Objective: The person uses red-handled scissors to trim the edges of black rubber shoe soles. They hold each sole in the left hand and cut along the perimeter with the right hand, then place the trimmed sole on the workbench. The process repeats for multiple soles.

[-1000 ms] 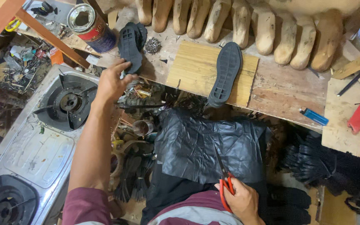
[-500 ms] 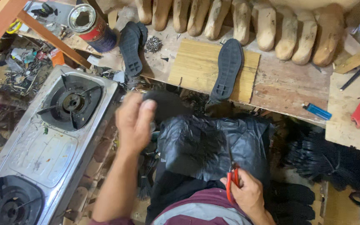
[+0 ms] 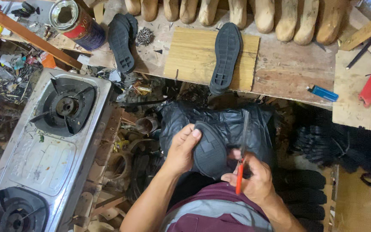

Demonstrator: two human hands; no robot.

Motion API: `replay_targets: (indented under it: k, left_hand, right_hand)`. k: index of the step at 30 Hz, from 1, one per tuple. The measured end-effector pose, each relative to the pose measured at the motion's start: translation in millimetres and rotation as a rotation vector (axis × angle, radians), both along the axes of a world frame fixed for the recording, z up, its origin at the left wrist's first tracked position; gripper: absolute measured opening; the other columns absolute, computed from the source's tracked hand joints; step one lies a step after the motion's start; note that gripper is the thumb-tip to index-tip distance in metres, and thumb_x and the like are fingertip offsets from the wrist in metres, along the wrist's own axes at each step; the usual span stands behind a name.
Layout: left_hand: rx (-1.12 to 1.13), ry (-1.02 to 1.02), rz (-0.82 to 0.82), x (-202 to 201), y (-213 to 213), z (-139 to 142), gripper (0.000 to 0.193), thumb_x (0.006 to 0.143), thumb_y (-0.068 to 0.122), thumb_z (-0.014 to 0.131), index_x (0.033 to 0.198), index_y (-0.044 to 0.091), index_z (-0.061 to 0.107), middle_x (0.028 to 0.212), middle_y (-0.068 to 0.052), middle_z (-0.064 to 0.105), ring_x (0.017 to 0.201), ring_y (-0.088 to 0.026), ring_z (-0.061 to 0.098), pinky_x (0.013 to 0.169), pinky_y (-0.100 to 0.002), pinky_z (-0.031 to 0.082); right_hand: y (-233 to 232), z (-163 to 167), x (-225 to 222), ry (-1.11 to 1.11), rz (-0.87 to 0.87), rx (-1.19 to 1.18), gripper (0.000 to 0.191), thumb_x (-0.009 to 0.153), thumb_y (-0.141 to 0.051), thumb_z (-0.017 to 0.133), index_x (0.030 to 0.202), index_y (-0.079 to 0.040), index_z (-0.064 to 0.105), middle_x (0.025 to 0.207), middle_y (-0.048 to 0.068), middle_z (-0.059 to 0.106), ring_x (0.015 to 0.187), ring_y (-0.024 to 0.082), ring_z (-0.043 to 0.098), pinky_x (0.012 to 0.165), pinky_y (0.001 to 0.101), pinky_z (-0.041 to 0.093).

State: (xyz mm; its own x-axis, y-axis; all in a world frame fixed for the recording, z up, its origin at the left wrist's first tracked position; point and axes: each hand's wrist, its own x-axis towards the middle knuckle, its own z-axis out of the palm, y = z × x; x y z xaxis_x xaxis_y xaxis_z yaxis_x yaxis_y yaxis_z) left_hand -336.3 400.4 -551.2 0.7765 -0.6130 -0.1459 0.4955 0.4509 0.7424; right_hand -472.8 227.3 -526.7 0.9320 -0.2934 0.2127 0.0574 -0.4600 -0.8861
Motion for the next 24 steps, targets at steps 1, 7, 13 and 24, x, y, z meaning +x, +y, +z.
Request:
replay_targets:
  k: [1, 7, 13, 24]
  left_hand:
    - [0.019, -0.008, -0.008, -4, -3, 0, 0.019, 0.107, 0.021, 0.058, 0.108, 0.002, 0.063, 0.096, -0.004, 0.068, 0.085, -0.010, 0.062, 0.080, -0.028, 0.051]
    - [0.152, -0.215, -0.171, -16, 3, -6, 0.028, 0.094, 0.007, 0.064, 0.122, 0.007, 0.058, 0.113, 0.000, 0.067, 0.104, -0.009, 0.062, 0.094, -0.027, 0.051]
    - [0.101, -0.135, 0.225, 2, 11, -13, 0.033, 0.095, -0.006, 0.066, 0.126, 0.000, 0.057, 0.114, -0.009, 0.069, 0.103, -0.017, 0.065, 0.093, -0.034, 0.053]
    - [0.004, -0.028, 0.210, -5, 17, -20, 0.039, 0.096, -0.005, 0.064, 0.133, 0.002, 0.055, 0.114, -0.010, 0.069, 0.101, -0.018, 0.067, 0.088, -0.033, 0.053]
  right_hand:
    - [1, -2, 0, 0.030, 0.005, 0.032, 0.054, 0.063, -0.019, 0.095, 0.106, -0.001, 0.067, 0.066, 0.002, 0.066, 0.056, 0.010, 0.066, 0.053, 0.0261, 0.054]
    - [1, -3, 1, 0.048, -0.097, 0.033, 0.038, 0.074, -0.013, 0.091, 0.102, -0.003, 0.068, 0.072, 0.004, 0.067, 0.062, 0.011, 0.065, 0.058, 0.0270, 0.053]
    - [-6, -7, -14, 0.171, -0.083, 0.046, 0.046, 0.077, -0.019, 0.085, 0.117, -0.003, 0.068, 0.075, 0.003, 0.071, 0.065, 0.011, 0.068, 0.061, 0.0270, 0.055]
    - [6, -32, -48, 0.425, 0.176, 0.095, 0.046, 0.072, -0.028, 0.088, 0.106, -0.004, 0.069, 0.071, 0.007, 0.066, 0.059, 0.014, 0.064, 0.058, 0.0319, 0.054]
